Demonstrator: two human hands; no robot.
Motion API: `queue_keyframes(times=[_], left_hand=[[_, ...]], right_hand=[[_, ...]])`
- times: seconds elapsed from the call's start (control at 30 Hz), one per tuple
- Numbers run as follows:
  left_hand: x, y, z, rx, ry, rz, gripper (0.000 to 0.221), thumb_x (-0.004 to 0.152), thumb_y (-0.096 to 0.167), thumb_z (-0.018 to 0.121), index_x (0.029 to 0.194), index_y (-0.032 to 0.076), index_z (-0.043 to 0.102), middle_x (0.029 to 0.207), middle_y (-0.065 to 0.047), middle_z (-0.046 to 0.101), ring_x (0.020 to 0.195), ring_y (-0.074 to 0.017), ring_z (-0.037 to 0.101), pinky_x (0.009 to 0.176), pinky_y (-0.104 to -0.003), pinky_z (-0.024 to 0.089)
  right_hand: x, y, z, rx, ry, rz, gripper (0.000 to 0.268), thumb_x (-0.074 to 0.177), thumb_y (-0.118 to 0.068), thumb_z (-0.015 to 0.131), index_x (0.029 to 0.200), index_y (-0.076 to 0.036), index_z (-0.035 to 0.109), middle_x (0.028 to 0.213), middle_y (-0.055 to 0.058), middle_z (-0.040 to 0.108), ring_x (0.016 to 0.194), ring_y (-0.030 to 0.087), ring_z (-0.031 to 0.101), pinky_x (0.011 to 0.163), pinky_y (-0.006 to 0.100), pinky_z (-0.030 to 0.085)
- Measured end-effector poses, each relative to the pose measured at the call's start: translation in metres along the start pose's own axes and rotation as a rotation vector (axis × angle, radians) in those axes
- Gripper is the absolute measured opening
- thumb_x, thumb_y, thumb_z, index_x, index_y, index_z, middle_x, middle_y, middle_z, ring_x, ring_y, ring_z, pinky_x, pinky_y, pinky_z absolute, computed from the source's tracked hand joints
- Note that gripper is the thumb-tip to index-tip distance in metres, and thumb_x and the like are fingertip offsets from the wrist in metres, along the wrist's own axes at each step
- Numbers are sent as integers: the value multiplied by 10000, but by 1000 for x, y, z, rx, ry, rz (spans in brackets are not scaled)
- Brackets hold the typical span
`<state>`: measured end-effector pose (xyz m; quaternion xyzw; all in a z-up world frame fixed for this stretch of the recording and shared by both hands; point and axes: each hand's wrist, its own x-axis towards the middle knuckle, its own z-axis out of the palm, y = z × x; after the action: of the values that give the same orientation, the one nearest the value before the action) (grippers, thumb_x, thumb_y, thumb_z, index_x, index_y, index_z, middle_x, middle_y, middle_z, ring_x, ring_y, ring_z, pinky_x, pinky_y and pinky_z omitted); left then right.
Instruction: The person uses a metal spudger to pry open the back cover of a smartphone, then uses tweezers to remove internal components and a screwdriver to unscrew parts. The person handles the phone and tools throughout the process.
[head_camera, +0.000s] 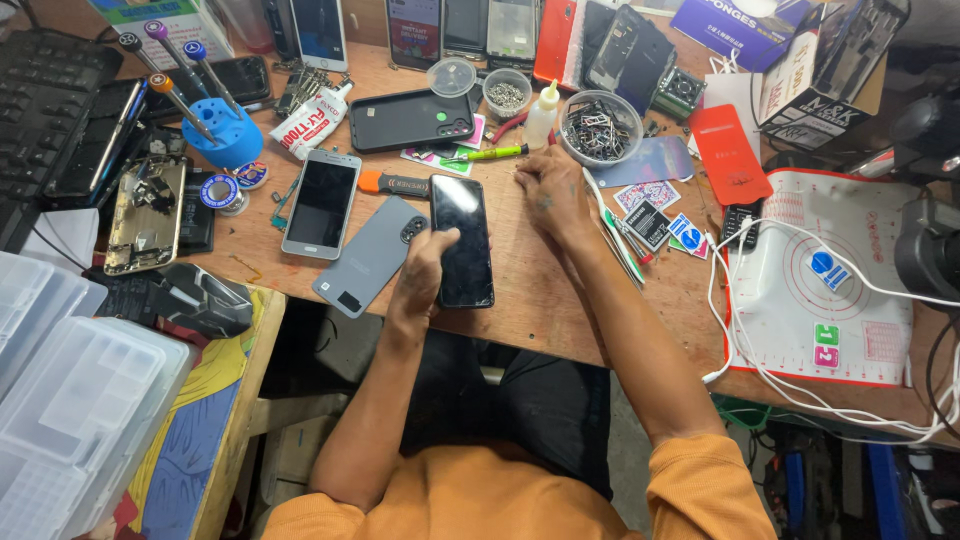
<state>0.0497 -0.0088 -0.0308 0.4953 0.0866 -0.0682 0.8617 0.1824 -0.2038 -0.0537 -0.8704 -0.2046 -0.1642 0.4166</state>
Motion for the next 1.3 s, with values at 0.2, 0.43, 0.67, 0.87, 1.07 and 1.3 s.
queue_keyframes(times=[0.2,0.43,0.67,0.87,1.07,1.3], left_hand=[[0,5,8,354,142,27,277,953,190,635,1077,-55,670,898,-110,713,737,-149,685,666,-280,584],[1,5,23,391,68,269,400,899,111,724,1220,-98,609,1124,-177,730,1001,-168,708,920,-290,558],[-2,12,38,350,225,82,699,740,167,853,1283,-93,497,1066,-199,727,916,-218,741,792,-331,625],[7,6,32,211,115,79,762,683,148,907,1271,-79,480,1064,-215,716,972,-242,750,870,-338,633],[16,-6,27,272,53,90,831,632,190,944,1273,-44,469,1085,-161,677,991,-211,704,866,-327,617],[15,-1,20,275,-5,127,754,687,277,859,1289,-15,512,1146,-122,647,1058,-187,659,937,-319,569]], right_hand=[[-17,-1,-12,-348,-160,-105,237,895,-132,721,987,63,621,1051,265,587,1027,428,584,884,491,476],[-28,-15,-24,-473,-267,-73,249,783,-5,631,1023,30,574,1050,253,601,1061,411,585,903,484,486],[-32,-20,-24,-458,-243,-154,267,767,13,617,1028,42,568,993,260,620,1005,416,609,891,464,498],[-24,-23,-41,2,-206,137,224,899,-43,619,1116,-2,659,958,161,693,909,282,693,821,356,538],[-28,-26,-50,582,-304,208,182,1003,-46,613,1160,16,680,954,73,648,842,122,676,766,249,575],[-36,-52,-67,292,-134,-61,75,960,-53,757,1028,-23,768,922,84,652,836,158,611,716,288,516]])
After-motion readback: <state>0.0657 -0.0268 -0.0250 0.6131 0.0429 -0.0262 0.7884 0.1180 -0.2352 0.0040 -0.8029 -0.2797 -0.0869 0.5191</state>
